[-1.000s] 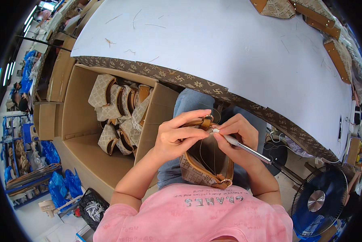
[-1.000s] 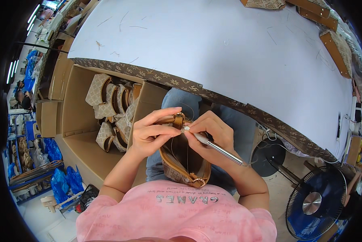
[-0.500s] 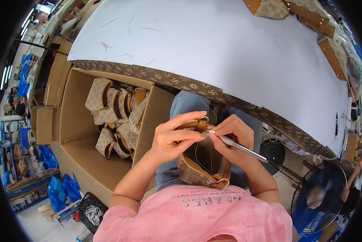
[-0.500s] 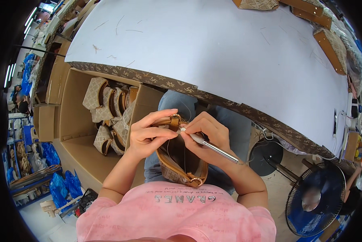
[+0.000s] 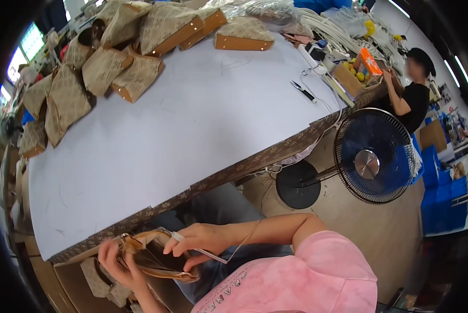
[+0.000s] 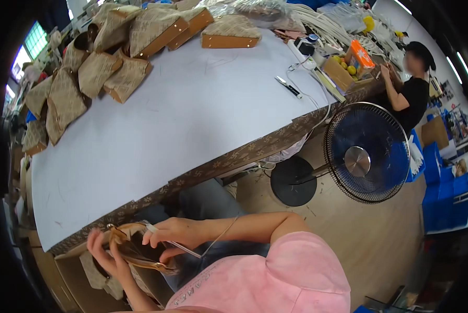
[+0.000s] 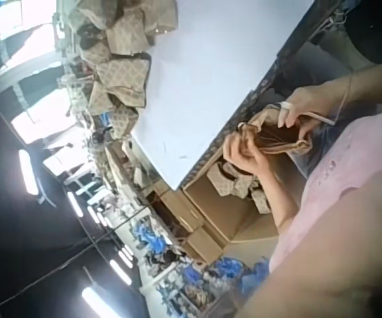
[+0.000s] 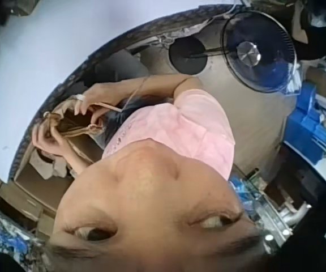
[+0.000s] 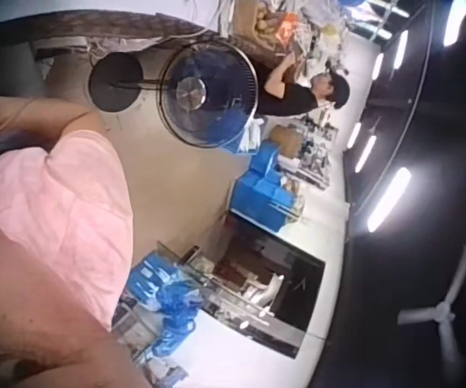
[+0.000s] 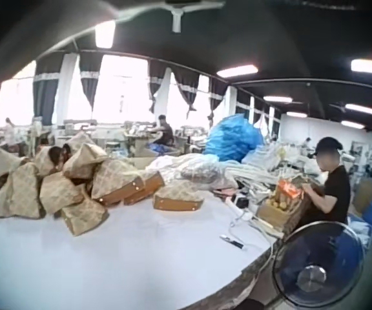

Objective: Applying adhesive to the edges of handbags at a factory workbench for finishing.

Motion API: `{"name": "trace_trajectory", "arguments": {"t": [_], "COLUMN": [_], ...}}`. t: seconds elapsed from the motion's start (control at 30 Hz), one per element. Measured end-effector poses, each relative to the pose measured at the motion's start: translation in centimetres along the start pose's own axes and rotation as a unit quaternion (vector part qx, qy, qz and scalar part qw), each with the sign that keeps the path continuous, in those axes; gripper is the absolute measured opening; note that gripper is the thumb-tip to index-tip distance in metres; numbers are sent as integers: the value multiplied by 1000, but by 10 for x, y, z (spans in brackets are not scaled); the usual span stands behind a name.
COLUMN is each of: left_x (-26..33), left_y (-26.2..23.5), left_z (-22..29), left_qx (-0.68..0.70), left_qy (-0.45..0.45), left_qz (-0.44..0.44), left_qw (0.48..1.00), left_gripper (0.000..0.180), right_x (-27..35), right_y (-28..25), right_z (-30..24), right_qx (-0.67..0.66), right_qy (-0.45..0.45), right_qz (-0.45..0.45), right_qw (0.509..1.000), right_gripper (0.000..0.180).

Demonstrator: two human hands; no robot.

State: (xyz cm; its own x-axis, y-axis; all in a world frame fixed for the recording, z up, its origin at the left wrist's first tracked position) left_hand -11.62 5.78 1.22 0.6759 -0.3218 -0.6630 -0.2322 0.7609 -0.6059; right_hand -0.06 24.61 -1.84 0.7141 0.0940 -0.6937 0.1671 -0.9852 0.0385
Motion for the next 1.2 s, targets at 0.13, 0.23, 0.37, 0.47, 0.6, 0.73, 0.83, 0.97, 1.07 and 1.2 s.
{"name": "trace_trajectory", "arguments": {"t": [0.13, 0.23, 0.37, 0.47, 0.6, 0.73, 0.83, 0.97, 1.07, 1.2], "left_x": [39, 90, 61, 49, 58, 64, 64, 62, 58, 55], "left_y": [-15, -3, -7, -3, 2, 7, 3, 0, 0, 0], "left_z": [75, 63, 27, 14, 28, 32, 32, 35, 31, 30], "left_qx": [20, -65, -80, -142, -170, -128, -119, -130, -128, -147], "left_qy": [140, 171, -87, -25, 84, 96, 90, 98, 65, 57], "left_qz": [-247, -338, -303, -279, -207, -147, -144, -181, -202, -219], "left_qw": [959, 923, 946, 949, 960, 976, 978, 970, 969, 963], "left_gripper": [44, 60, 46, 44, 39, 31, 25, 21, 20, 22], "right_x": [8, 9, 6, 3, 4, 5, 2, -1, -2, -7], "right_y": [0, 11, 17, 19, 32, 23, 26, 29, 29, 30], "right_z": [3, 5, 3, 1, 15, 13, 12, 7, 9, 1], "right_qx": [13, 18, 32, 30, 114, 83, 74, 80, 75, 70], "right_qy": [20, 6, -42, -68, -48, -65, -75, -101, -94, -108], "right_qz": [13, 17, 9, -3, 4, 75, 75, 67, 64, 60], "right_qw": [1000, 1000, 999, 997, 992, 992, 992, 989, 991, 990], "right_gripper": [32, 31, 29, 27, 26, 26, 25, 26, 26, 25]}}
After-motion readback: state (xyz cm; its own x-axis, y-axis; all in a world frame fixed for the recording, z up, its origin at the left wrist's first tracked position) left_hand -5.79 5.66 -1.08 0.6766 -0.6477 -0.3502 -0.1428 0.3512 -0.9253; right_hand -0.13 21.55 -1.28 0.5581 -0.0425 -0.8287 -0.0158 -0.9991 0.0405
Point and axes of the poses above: each hand's wrist, its own x-axis away from the middle knuckle, its own y-axis out of the palm, z = x × y, the point moved 8 cm from there along -x, towards the middle knuckle, and after that the axes turned 14 degrees about -x, right-handed, at the moved point
